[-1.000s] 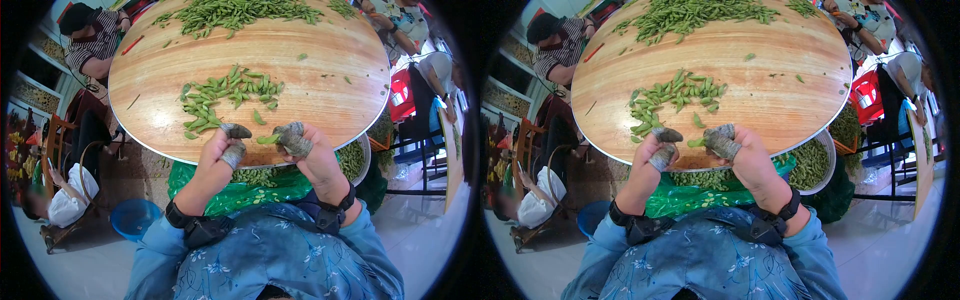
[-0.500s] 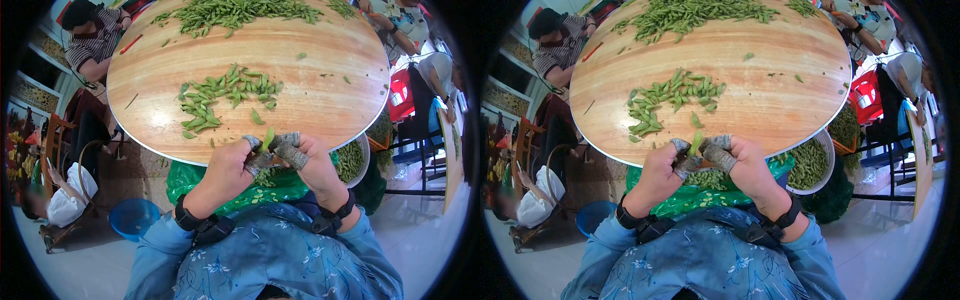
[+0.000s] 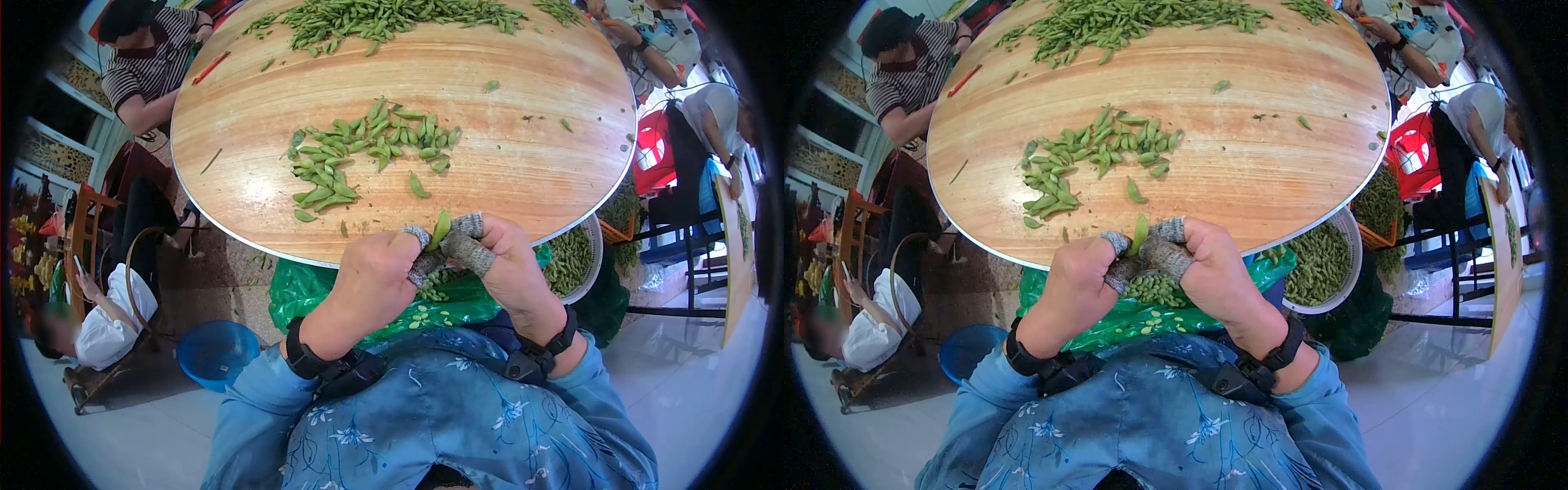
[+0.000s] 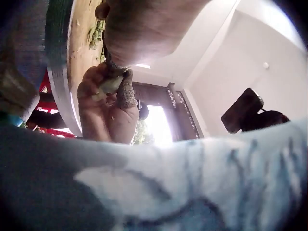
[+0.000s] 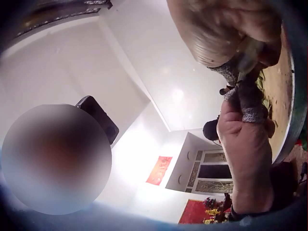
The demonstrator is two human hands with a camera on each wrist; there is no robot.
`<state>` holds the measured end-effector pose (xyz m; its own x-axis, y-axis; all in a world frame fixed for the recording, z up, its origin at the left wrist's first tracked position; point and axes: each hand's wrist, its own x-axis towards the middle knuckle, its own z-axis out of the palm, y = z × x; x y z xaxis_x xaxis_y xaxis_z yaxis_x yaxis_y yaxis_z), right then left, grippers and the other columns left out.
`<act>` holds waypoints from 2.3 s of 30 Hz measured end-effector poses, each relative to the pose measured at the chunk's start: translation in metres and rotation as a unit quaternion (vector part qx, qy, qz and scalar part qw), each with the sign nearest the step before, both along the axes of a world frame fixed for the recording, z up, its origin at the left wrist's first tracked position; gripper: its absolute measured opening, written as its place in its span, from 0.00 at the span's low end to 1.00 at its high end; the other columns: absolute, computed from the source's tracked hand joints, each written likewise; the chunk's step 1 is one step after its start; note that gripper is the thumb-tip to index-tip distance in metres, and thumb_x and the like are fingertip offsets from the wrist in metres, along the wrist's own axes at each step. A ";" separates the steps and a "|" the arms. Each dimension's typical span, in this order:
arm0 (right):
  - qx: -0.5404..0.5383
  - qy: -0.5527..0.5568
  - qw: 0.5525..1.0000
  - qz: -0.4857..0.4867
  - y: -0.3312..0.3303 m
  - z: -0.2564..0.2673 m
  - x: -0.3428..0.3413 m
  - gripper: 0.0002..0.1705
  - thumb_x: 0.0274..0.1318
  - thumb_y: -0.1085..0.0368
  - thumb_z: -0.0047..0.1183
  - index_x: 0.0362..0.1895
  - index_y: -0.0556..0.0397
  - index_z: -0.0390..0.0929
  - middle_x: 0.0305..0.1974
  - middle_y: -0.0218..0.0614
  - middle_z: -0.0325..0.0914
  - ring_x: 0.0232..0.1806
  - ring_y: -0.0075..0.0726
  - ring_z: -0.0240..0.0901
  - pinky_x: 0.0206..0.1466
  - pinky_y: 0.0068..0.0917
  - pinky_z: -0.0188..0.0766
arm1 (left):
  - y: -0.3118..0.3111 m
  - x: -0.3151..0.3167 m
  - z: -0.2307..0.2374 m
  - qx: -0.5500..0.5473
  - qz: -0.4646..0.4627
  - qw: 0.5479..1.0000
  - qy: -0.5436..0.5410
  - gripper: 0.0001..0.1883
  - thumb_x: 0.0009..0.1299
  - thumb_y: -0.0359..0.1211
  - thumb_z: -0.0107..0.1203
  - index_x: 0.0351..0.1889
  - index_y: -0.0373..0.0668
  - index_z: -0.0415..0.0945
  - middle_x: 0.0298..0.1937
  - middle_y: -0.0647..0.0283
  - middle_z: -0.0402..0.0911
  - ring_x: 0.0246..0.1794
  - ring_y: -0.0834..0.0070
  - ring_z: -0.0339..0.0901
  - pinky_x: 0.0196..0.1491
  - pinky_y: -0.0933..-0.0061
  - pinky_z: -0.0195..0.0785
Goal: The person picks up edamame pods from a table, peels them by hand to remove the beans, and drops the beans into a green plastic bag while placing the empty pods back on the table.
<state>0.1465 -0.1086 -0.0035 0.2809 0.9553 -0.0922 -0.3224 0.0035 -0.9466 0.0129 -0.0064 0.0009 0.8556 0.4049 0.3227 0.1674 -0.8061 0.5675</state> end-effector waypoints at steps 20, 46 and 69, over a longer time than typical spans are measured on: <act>-0.003 -0.054 0.999 -0.007 0.002 -0.008 -0.005 0.02 0.48 0.73 0.48 0.29 0.58 0.70 0.26 0.26 0.71 0.29 0.17 0.65 0.33 0.16 0.64 | -0.007 -0.008 -0.014 -0.246 -0.003 0.964 -0.101 0.06 0.61 0.30 0.49 0.33 0.37 0.68 0.21 0.71 0.68 0.20 0.88 0.64 0.22 0.85 0.57; 0.041 -0.079 0.996 0.021 0.002 -0.002 -0.004 0.03 0.48 0.74 0.48 0.30 0.60 0.70 0.27 0.28 0.71 0.30 0.18 0.65 0.34 0.18 0.64 | 0.005 -0.013 0.012 -0.592 -0.018 0.805 0.040 0.03 0.62 0.26 0.45 0.33 0.39 0.67 0.20 0.71 0.68 0.20 0.87 0.62 0.22 0.85 0.56; -0.156 -0.445 0.849 -0.237 -0.097 0.013 0.093 0.12 0.45 0.76 0.48 0.39 0.60 0.72 0.31 0.36 0.74 0.33 0.23 0.69 0.37 0.16 0.64 | 0.019 -0.003 0.010 -0.042 -0.004 0.998 0.050 0.13 0.53 0.25 0.49 0.38 0.40 0.71 0.28 0.53 0.72 0.25 0.59 0.71 0.29 0.66 0.64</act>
<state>0.2396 -0.2061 0.0100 0.7190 0.6828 0.1294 0.4879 -0.3634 -0.7937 0.0095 0.0130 0.0108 0.8849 0.4201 0.2011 0.2207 -0.7585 0.6132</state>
